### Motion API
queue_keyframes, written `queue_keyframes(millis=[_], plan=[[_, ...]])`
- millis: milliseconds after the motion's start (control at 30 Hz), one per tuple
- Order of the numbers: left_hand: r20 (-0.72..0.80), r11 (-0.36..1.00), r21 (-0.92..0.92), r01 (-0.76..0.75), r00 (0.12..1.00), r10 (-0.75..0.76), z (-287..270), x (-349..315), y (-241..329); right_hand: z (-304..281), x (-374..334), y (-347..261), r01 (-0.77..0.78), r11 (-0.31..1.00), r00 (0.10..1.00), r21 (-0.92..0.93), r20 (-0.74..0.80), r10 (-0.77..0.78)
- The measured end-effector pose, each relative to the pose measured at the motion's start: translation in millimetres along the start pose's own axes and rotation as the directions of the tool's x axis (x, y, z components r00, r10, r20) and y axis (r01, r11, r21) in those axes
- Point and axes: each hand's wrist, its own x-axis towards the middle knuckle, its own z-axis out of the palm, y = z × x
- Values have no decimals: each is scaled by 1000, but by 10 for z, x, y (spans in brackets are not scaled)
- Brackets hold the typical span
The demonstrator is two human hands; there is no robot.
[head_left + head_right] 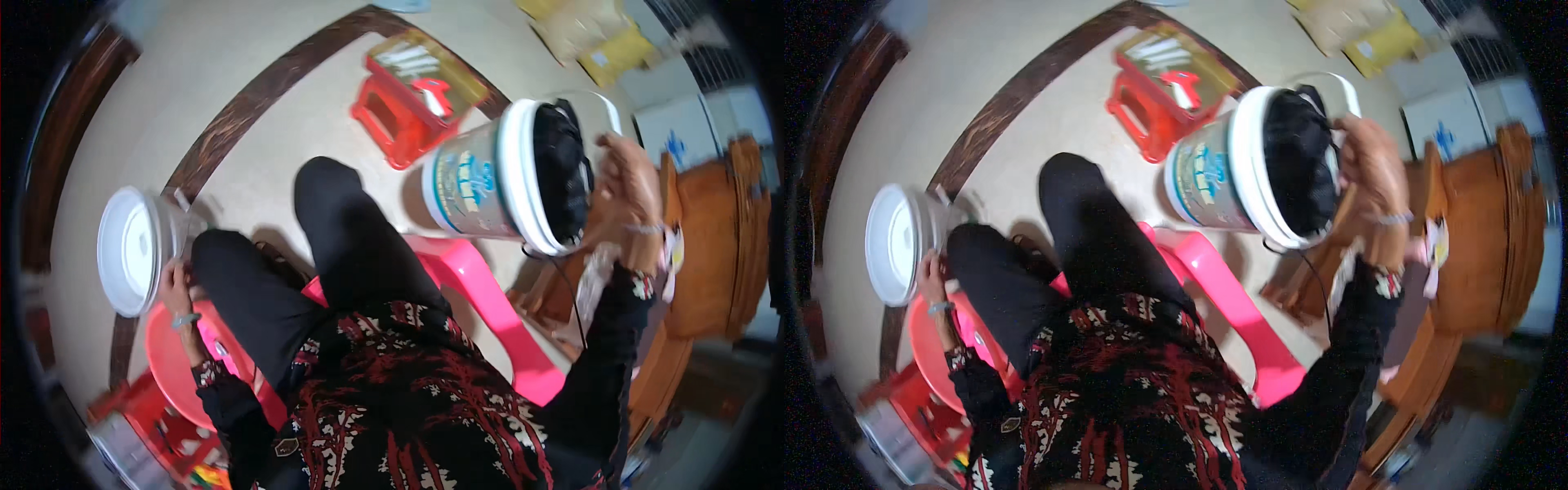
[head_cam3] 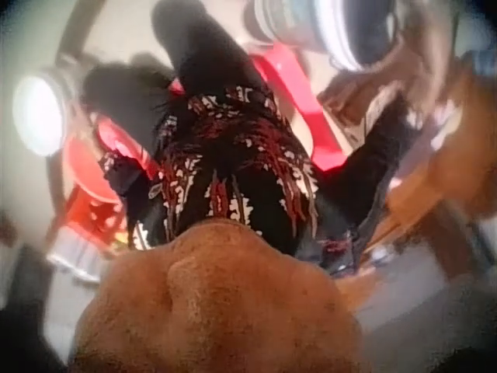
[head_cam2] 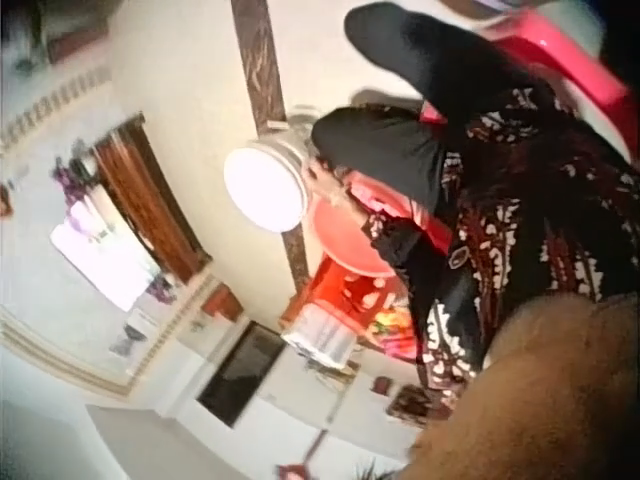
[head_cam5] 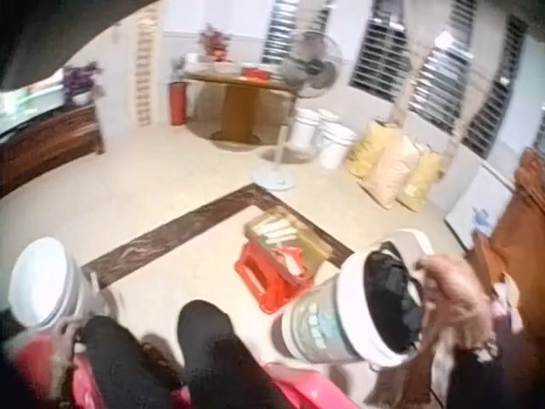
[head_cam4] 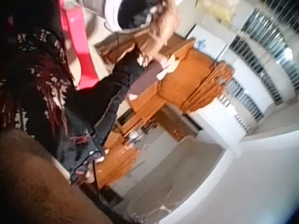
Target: Organizing umbrellas and buckets, then sorting small objects on the floor.
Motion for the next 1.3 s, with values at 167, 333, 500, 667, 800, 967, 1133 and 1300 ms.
queue_keyframes(millis=[167,333,500,667,800,967,1133,1300], plan=[[-71,924,266,-273,951,301,433,-412,537,451,-91,-697,119,978,984,169,112,-139],[200,636,332,-696,711,674,668,-412,675,788,436,-1006,187,932,841,312,439,-316],[202,592,220,-776,629,750,906,-473,396,1556,498,-1231,247,923,784,295,498,-369],[368,593,195,-781,618,694,1079,-692,671,1955,349,-1458,231,955,842,183,455,-291],[442,682,116,-722,653,615,1128,-548,688,2537,176,-1620,177,984,844,-6,515,-148],[98,982,63,-181,980,174,1104,-439,748,3443,-39,-1853,290,942,604,-169,796,-43],[244,694,-640,329,944,-223,602,202,1899,3948,-211,-2005,313,907,438,-281,890,125],[413,362,-723,588,789,-456,72,417,2413,4363,-522,-1914,447,887,285,-113,958,-21]])
